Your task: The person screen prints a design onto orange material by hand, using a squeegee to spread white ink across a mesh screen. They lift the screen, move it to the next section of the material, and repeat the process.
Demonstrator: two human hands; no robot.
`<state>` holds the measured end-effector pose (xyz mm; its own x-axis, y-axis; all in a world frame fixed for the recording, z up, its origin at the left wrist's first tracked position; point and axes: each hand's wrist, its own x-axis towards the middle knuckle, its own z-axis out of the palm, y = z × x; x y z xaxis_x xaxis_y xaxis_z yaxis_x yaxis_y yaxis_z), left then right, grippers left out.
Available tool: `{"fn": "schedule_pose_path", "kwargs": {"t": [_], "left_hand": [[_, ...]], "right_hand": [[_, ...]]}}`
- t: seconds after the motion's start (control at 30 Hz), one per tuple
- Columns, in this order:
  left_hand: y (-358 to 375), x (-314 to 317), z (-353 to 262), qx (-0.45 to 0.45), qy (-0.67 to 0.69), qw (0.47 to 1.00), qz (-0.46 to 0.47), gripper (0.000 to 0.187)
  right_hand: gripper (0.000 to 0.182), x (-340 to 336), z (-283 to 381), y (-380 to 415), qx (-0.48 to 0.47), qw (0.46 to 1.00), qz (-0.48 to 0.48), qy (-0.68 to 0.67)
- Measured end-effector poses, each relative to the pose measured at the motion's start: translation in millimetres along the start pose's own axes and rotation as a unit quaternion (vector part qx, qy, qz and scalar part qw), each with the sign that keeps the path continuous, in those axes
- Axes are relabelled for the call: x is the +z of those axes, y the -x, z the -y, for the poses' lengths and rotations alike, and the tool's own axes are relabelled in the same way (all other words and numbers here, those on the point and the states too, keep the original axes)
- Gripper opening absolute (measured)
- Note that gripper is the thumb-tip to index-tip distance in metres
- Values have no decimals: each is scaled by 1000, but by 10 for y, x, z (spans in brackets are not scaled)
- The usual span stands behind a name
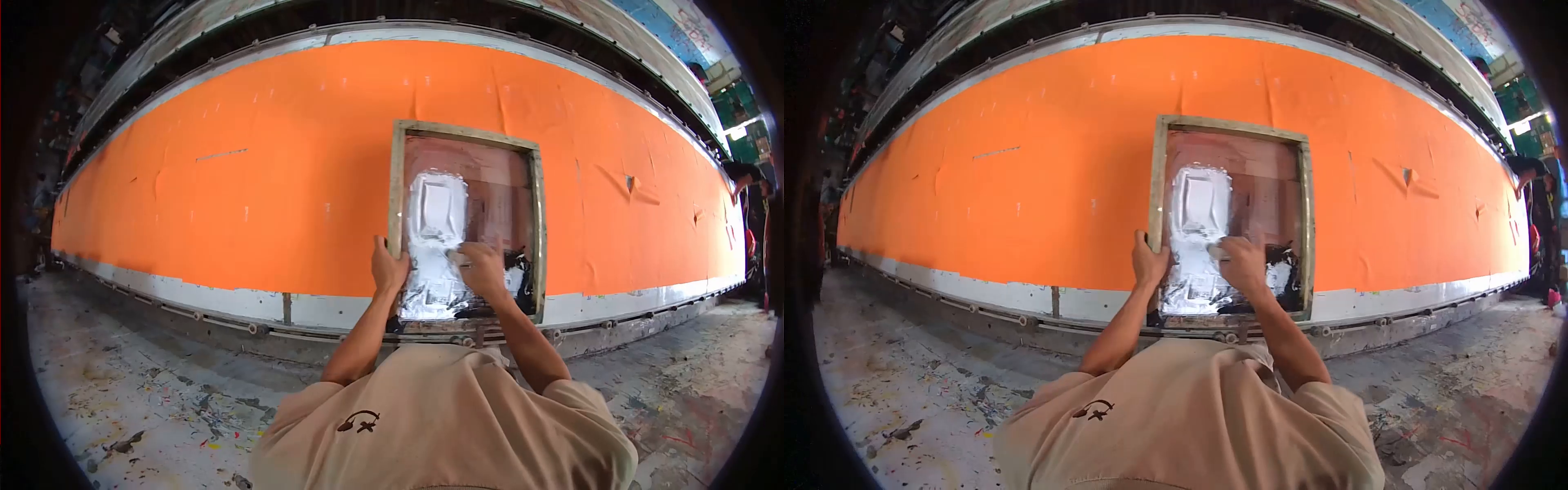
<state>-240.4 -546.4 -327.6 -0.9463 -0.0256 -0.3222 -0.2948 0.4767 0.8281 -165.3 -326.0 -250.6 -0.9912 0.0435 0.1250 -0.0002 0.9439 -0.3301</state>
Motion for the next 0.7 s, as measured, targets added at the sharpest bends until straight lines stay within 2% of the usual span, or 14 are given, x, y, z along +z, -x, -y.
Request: {"fn": "schedule_pose_path", "kwargs": {"t": [0.07,0.1,0.13,0.17,0.2,0.27,0.33,0.4,0.47,0.53,0.57,0.6,0.67,0.7], "left_hand": [[-13,63,27,59,-15,998,7,46],[18,127,26,75,-13,997,16,46],[58,178,29,72,16,997,6,46],[50,299,-36,68,46,997,-5,46],[44,445,-94,79,46,996,3,46],[164,1046,-296,60,21,997,-45,49],[336,1682,-570,96,9,994,-49,54],[505,2148,-716,46,-14,999,-11,57],[657,2154,-689,107,-9,993,-47,58],[859,2202,-772,68,35,997,-7,59],[924,2200,-736,77,-9,997,-3,57],[901,2230,-680,71,-11,997,-1,57],[866,2265,-475,153,-128,977,-77,53],[861,2207,-500,119,-146,981,-42,52]], "right_hand": [[31,-261,-510,345,127,985,-108,-40],[33,-449,-795,519,268,943,-123,-152],[21,-533,-1091,757,349,868,-183,-302],[17,-422,-1638,1039,407,737,-233,-487],[17,-538,-1856,1151,407,732,-247,-487],[38,-846,-2442,1307,482,789,-200,-324],[37,-1333,-2878,1291,470,791,-219,-324],[36,-1658,-3220,1296,460,791,-233,-330],[29,-1740,-3426,1361,517,762,-131,-367],[20,-1608,-3642,1723,488,769,-181,-372],[14,-1554,-3684,1903,456,776,-221,-377],[14,-1548,-3621,1992,460,776,-215,-374],[24,-1505,-3406,2126,435,801,-227,-343],[35,-1496,-3436,2158,445,808,-187,-338]]}}
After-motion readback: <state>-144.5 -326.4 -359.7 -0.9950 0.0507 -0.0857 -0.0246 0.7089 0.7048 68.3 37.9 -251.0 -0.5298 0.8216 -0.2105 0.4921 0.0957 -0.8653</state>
